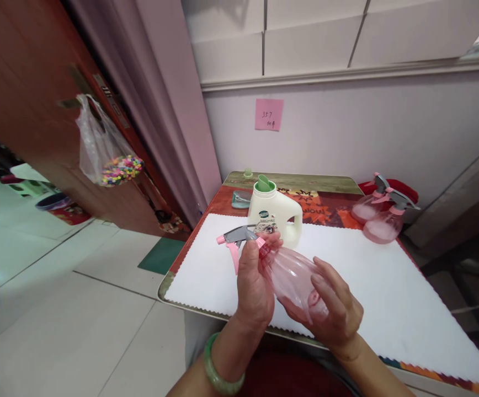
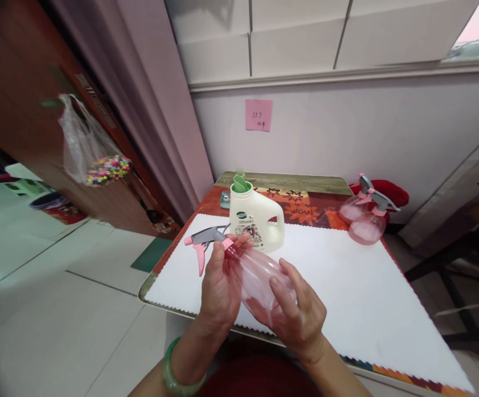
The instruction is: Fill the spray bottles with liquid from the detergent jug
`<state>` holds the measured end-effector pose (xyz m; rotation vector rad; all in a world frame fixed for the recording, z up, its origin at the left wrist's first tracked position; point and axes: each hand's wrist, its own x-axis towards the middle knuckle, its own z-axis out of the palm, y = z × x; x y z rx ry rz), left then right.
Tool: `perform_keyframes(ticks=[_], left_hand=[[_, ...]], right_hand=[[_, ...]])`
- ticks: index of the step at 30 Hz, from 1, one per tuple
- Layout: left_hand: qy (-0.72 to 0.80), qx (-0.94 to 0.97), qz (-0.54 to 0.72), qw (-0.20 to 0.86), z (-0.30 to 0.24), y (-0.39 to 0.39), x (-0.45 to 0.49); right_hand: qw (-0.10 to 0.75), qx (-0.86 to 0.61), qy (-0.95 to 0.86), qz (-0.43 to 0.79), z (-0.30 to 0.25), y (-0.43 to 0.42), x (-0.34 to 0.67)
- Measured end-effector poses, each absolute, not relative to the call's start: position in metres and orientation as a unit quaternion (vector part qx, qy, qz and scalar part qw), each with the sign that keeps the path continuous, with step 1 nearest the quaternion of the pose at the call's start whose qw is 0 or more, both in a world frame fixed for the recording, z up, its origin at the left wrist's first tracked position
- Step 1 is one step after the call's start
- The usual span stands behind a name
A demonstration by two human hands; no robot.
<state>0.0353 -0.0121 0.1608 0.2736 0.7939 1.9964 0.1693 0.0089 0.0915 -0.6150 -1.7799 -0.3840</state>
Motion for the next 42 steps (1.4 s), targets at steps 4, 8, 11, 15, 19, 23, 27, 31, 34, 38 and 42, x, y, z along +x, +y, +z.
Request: perform_keyframes(ticks=[4, 8, 11, 15, 19, 23, 27, 31, 34, 38, 42], left_hand=[[0.330, 0.092, 0.811, 0.475, 0.166, -0.015, 0.031], [0.322, 0.084, 0.818, 0.470, 0.173, -0.018, 0.029], [0.335, 0.068, 0.821, 0.458, 0.174, -0.022, 0.031], [0.342, 0.054, 0.825, 0.448, 0.169, -0.024, 0.035], [0.306, 0.085, 0.829, 0.460, 0.165, -0.020, 0.035], [0.266, 0.125, 0.815, 0.500, 0.159, -0.017, 0.029], [0.244, 0.180, 0.795, 0.525, 0.152, -0.018, 0.021], [0.232, 0.254, 0.772, 0.534, 0.147, -0.017, 0.014], [0.228, 0.263, 0.772, 0.532, 0.148, -0.017, 0.011], [0.289, 0.253, 0.802, 0.457, 0.150, -0.016, 0.010], [0.335, 0.234, 0.832, 0.375, 0.152, -0.013, 0.007]], right_hand=[[0.572, -0.256, -0.762, -0.164, 0.095, 0.006, 0.168], [0.579, -0.249, -0.760, -0.162, 0.098, 0.007, 0.168], [0.573, -0.245, -0.765, -0.163, 0.096, 0.008, 0.170], [0.565, -0.246, -0.769, -0.168, 0.092, 0.008, 0.170], [0.578, -0.262, -0.760, -0.137, 0.087, 0.002, 0.166], [0.589, -0.344, -0.714, 0.159, 0.096, -0.014, 0.161], [0.404, -0.383, -0.441, 0.704, 0.120, -0.021, 0.163], [0.097, -0.269, -0.153, 0.946, 0.125, -0.012, 0.164], [0.042, -0.216, -0.106, 0.970, 0.123, -0.009, 0.159], [0.217, -0.306, -0.203, 0.904, 0.126, -0.020, 0.147], [0.461, -0.372, -0.456, 0.664, 0.111, -0.031, 0.141]])
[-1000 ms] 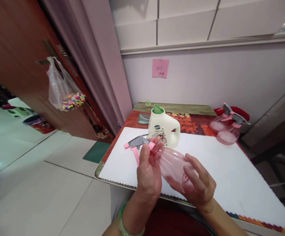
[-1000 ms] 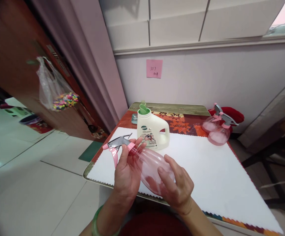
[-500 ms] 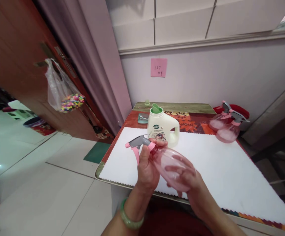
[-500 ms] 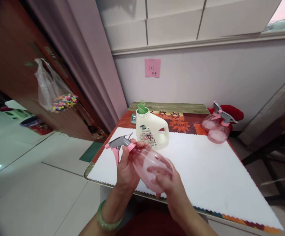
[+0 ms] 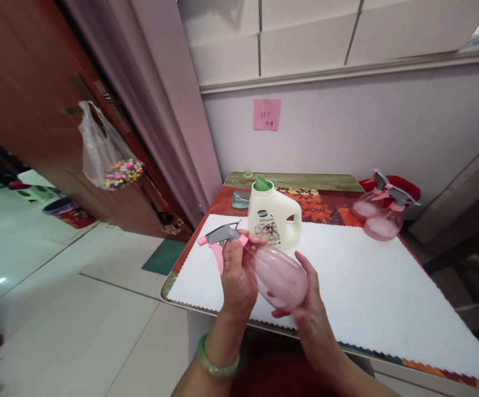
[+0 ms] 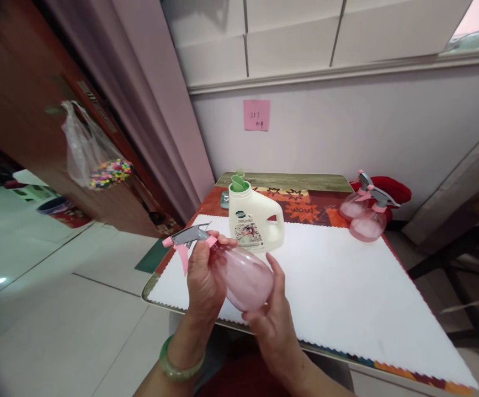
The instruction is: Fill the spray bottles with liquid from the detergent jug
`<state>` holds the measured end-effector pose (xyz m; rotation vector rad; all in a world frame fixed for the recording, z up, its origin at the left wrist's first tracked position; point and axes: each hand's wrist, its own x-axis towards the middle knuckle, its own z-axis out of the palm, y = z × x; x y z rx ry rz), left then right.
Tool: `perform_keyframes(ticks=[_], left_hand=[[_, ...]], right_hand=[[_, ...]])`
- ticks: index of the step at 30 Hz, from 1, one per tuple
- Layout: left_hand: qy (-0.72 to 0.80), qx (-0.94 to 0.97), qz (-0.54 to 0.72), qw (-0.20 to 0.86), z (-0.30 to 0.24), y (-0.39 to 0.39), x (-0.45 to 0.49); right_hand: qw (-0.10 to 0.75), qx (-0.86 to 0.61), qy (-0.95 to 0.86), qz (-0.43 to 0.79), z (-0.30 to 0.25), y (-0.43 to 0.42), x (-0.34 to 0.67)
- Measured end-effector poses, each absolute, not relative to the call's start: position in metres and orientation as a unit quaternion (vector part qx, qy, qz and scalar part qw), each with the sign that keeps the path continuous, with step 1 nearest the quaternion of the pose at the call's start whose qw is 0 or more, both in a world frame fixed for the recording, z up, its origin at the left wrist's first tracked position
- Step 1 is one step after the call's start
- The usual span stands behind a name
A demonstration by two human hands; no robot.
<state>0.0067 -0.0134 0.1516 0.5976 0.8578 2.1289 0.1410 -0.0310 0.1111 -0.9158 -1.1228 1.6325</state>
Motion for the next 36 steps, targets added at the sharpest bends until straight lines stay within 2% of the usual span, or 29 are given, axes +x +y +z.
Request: perform_keyframes(ticks=[3, 5, 7, 10, 12, 15, 18, 20, 23, 25, 28, 30, 33, 36], left_hand=[[0.333, 0.238, 0.820, 0.400, 0.152, -0.012, 0.002], [0.326, 0.260, 0.801, 0.429, 0.153, -0.012, 0.001], [0.313, 0.278, 0.791, 0.447, 0.155, -0.013, 0.000], [0.300, 0.301, 0.783, 0.454, 0.158, -0.014, 0.000], [0.305, 0.311, 0.776, 0.456, 0.159, -0.015, -0.001], [0.319, 0.317, 0.772, 0.449, 0.154, -0.018, -0.008], [0.338, 0.317, 0.758, 0.459, 0.140, -0.025, -0.015], [0.350, 0.331, 0.718, 0.503, 0.129, -0.033, -0.017], [0.355, 0.353, 0.653, 0.568, 0.111, -0.043, -0.017], [0.372, 0.336, 0.659, 0.561, 0.100, -0.045, -0.026], [0.492, 0.270, 0.687, 0.461, 0.086, -0.038, -0.063], [0.636, 0.248, 0.637, 0.358, 0.081, -0.030, -0.102], [0.845, 0.307, 0.412, 0.150, 0.081, -0.015, -0.158], [0.897, 0.388, 0.213, 0.006, 0.082, 0.007, -0.183]], right_hand=[[0.502, -0.402, -0.569, 0.512, 0.100, -0.028, 0.143], [0.486, -0.397, -0.552, 0.549, 0.100, -0.023, 0.145], [0.399, -0.358, -0.464, 0.706, 0.105, -0.018, 0.146], [0.190, -0.294, -0.233, 0.907, 0.110, -0.012, 0.147], [0.089, -0.244, -0.124, 0.958, 0.107, -0.009, 0.147], [0.029, -0.189, -0.050, 0.980, 0.094, -0.006, 0.145], [0.036, -0.182, -0.031, 0.982, 0.083, -0.003, 0.140], [0.033, -0.192, -0.055, 0.979, 0.080, 0.000, 0.134], [0.016, -0.278, -0.123, 0.952, 0.080, 0.006, 0.123], [0.027, -0.343, -0.198, 0.918, 0.078, 0.011, 0.119], [0.138, -0.423, -0.358, 0.821, 0.066, 0.019, 0.127], [0.236, -0.468, -0.476, 0.707, 0.052, 0.024, 0.144], [0.295, -0.509, -0.599, 0.543, 0.031, 0.034, 0.180], [0.306, -0.543, -0.662, 0.416, 0.015, 0.040, 0.207]])
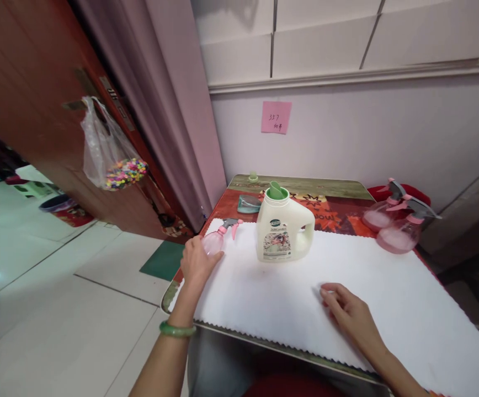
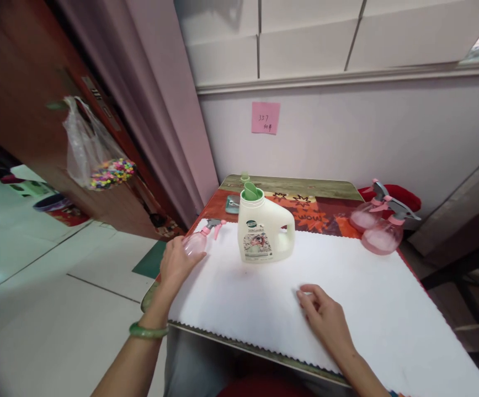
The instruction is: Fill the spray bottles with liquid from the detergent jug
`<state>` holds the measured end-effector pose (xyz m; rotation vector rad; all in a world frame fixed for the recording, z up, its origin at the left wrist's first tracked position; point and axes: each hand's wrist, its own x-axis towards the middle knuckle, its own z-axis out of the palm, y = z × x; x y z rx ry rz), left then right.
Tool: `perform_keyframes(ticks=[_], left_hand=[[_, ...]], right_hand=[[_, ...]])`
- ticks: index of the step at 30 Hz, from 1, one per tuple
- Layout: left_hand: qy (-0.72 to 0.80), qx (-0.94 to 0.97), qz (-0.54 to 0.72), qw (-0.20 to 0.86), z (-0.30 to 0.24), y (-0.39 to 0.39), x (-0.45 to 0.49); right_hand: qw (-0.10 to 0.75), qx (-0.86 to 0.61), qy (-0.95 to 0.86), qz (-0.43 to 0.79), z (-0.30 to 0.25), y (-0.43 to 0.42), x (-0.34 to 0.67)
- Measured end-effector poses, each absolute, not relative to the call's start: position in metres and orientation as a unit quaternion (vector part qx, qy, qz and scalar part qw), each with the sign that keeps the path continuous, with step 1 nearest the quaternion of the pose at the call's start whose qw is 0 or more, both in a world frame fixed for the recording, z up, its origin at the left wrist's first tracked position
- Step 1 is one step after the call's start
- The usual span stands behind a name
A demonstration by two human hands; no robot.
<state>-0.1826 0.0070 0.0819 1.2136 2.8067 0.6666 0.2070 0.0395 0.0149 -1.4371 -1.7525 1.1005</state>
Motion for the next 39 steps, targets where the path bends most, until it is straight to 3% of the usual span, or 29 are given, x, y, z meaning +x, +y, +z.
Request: perform_keyframes(ticks=[4, 13, 19, 23, 26, 29, 32, 39], left_hand=[[0.858, 0.497, 0.124, -0.033, 0.077, 0.055, -0.176], [0.806, 0.568, 0.161, -0.042, 0.064, 0.141, -0.164], [0.836, 0.462, 0.294, 0.007, 0.042, 0.098, -0.153], [0.828, 0.398, 0.392, 0.043, 0.029, 0.045, -0.139], [0.808, 0.400, 0.430, 0.051, 0.022, 0.008, -0.126], [0.805, 0.375, 0.455, 0.063, 0.016, -0.019, -0.114], [0.807, 0.347, 0.473, 0.069, 0.012, -0.032, -0.106], [0.795, 0.320, 0.504, 0.102, 0.013, -0.032, -0.098]], right_hand=[[0.321, -0.546, -0.703, 0.322, 0.005, 0.035, 0.211], [0.339, -0.519, -0.736, 0.272, 0.001, 0.035, 0.205], [0.369, -0.533, -0.658, 0.384, 0.002, 0.033, 0.206], [0.441, -0.531, -0.522, 0.502, 0.014, 0.058, 0.216], [0.541, -0.557, -0.460, 0.430, 0.019, 0.108, 0.245], [0.631, -0.613, -0.403, 0.251, 0.016, 0.169, 0.286], [0.578, -0.720, -0.362, 0.125, 0.009, 0.222, 0.316], [0.504, -0.758, -0.384, 0.154, 0.004, 0.276, 0.333]])
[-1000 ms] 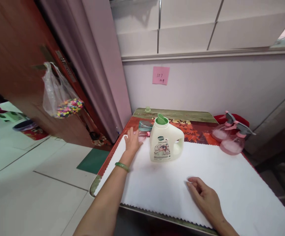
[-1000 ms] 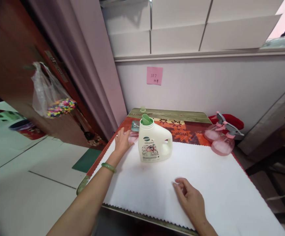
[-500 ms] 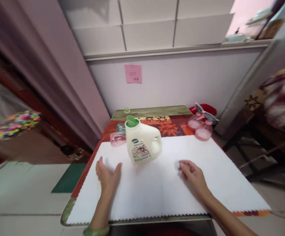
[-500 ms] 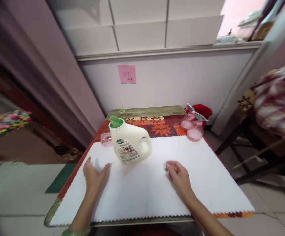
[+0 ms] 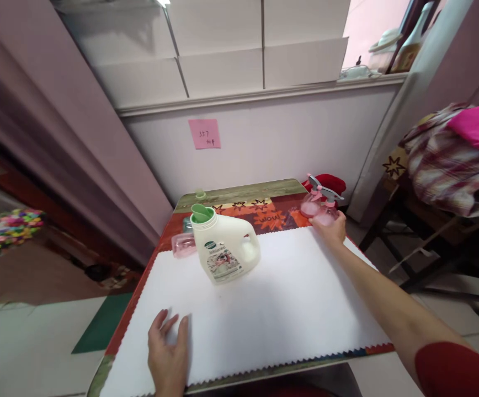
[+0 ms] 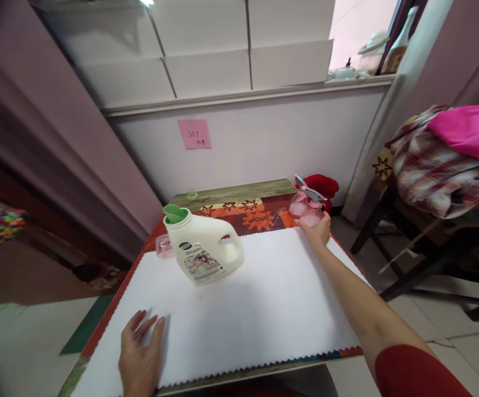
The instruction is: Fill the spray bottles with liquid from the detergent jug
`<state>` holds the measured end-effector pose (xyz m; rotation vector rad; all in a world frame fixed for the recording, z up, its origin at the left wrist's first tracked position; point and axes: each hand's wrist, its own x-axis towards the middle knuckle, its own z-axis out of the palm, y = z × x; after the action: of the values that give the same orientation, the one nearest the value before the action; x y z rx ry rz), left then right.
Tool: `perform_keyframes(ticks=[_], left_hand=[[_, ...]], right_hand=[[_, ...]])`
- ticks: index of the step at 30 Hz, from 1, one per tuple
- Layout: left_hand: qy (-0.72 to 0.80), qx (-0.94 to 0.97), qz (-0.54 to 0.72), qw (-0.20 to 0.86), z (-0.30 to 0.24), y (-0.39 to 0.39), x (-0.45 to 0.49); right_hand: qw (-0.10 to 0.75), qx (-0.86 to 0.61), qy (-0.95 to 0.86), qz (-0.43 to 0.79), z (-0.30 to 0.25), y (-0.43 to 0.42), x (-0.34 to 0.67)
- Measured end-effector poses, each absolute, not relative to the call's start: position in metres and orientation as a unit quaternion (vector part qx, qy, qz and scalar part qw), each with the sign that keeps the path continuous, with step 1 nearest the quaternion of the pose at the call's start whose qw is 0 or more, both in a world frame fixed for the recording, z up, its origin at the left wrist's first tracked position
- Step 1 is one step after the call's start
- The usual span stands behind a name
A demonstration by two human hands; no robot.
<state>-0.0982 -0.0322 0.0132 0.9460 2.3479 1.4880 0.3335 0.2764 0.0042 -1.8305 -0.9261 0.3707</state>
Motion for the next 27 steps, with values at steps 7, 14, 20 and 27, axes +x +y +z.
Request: perform_keyframes(ticks=[7, 14, 20, 27], left_hand=[[0.776, 0.315, 0.539, 0.089, 0.016, -0.039, -0.094], [0.667, 0.479, 0.551, 0.146, 0.083, -0.031, -0.054], [0.500, 0.602, 0.531, 0.325, 0.158, -0.002, 0.002], [0.418, 0.425, 0.595, 0.539, 0.172, 0.001, 0.019]], right_hand=[[0.498, -0.754, -0.396, 0.162, 0.029, 0.247, 0.328], [0.535, -0.579, -0.563, 0.249, 0.086, 0.139, 0.293], [0.418, -0.271, -0.549, 0.671, 0.118, 0.064, 0.230], [0.326, -0.217, -0.447, 0.804, 0.117, 0.033, 0.186]])
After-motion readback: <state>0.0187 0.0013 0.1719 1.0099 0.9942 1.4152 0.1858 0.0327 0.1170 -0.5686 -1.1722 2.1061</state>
